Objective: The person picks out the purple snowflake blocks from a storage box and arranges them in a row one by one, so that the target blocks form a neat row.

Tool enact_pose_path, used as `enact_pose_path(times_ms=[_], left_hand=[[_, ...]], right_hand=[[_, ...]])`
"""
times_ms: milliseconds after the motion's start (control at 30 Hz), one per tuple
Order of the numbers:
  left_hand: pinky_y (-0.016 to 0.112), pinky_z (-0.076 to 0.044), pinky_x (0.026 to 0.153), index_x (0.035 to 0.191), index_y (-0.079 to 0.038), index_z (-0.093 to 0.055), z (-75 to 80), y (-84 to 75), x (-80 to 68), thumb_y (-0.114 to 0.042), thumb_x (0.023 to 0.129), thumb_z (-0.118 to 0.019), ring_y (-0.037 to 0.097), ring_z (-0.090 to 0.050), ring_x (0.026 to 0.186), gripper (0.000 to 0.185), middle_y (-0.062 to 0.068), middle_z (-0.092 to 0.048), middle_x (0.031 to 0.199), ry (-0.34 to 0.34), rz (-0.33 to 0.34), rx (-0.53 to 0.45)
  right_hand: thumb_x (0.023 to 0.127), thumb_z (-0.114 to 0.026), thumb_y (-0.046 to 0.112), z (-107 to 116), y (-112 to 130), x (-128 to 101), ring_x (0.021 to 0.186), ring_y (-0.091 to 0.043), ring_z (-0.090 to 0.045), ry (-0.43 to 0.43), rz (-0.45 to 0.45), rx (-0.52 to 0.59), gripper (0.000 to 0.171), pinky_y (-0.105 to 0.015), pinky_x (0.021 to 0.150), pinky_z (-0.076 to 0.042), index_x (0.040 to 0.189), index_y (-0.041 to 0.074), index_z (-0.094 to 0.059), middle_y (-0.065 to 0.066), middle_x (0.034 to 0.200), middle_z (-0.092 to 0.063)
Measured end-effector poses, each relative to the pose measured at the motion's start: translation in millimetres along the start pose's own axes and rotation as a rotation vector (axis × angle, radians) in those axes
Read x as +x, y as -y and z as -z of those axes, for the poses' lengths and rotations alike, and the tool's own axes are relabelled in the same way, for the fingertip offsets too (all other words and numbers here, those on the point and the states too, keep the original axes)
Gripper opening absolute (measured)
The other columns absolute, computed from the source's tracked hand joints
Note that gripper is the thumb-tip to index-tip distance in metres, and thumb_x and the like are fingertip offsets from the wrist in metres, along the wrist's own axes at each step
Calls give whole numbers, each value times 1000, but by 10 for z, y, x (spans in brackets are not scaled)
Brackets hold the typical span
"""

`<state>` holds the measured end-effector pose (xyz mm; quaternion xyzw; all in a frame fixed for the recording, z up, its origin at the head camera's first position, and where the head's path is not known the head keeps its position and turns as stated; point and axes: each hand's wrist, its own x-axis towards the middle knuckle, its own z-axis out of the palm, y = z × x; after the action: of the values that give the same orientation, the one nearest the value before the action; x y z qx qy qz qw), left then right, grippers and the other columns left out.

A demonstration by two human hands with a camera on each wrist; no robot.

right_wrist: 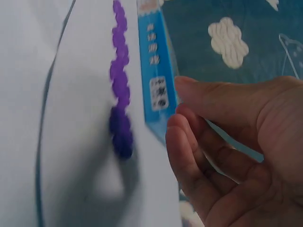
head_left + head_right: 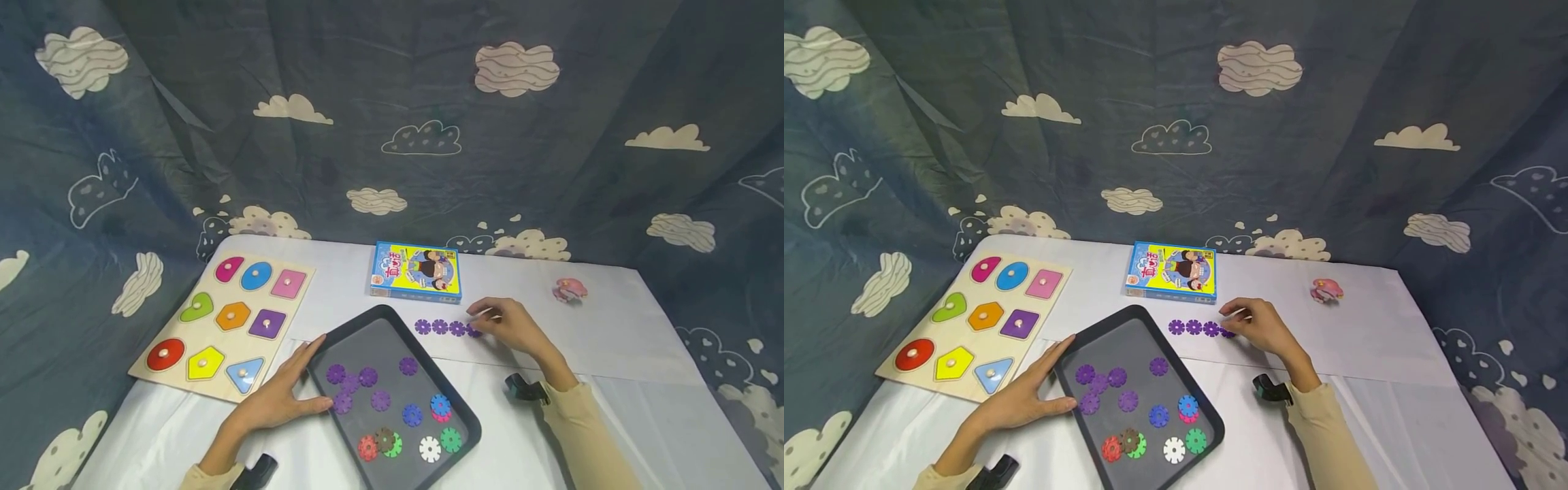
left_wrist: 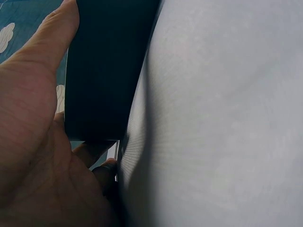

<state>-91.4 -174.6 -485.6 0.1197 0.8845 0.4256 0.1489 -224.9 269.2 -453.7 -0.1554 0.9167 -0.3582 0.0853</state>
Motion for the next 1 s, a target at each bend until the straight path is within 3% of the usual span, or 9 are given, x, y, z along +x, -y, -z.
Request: enact_pose_path(times_ms=[400,700,1000], left_hand=[[78,-20,110,161,-40,-11,20,-40,-28,-56,81,-77,45,-7,153,105,14,-11,169,-6,-9,0],[79,-20,110,161,-39,-11,26,-30,-42,-55,82,-77,46,-7,153,104,15,-11,169,-7,-11,5],[80,-22,108,161,-37,-11,22,-35,-22,-54,83,-76,49,-8,152,104,19,-9,168,4,-20,-3]], right_hand=[[88,-77,11,-101,435,124,89,-18,-68,119,154,28,25,-39,87,-60,109,0,-72,-12,105,-73],[87,-77,8,-202,825,126,88,-15,-68,248,324,61,24,-32,86,-60,109,0,-72,-13,103,-74],[89,-77,13,-311,1057,195,91,-16,-67,427,332,171,27,-30,87,-59,112,1,-71,-11,104,-72]])
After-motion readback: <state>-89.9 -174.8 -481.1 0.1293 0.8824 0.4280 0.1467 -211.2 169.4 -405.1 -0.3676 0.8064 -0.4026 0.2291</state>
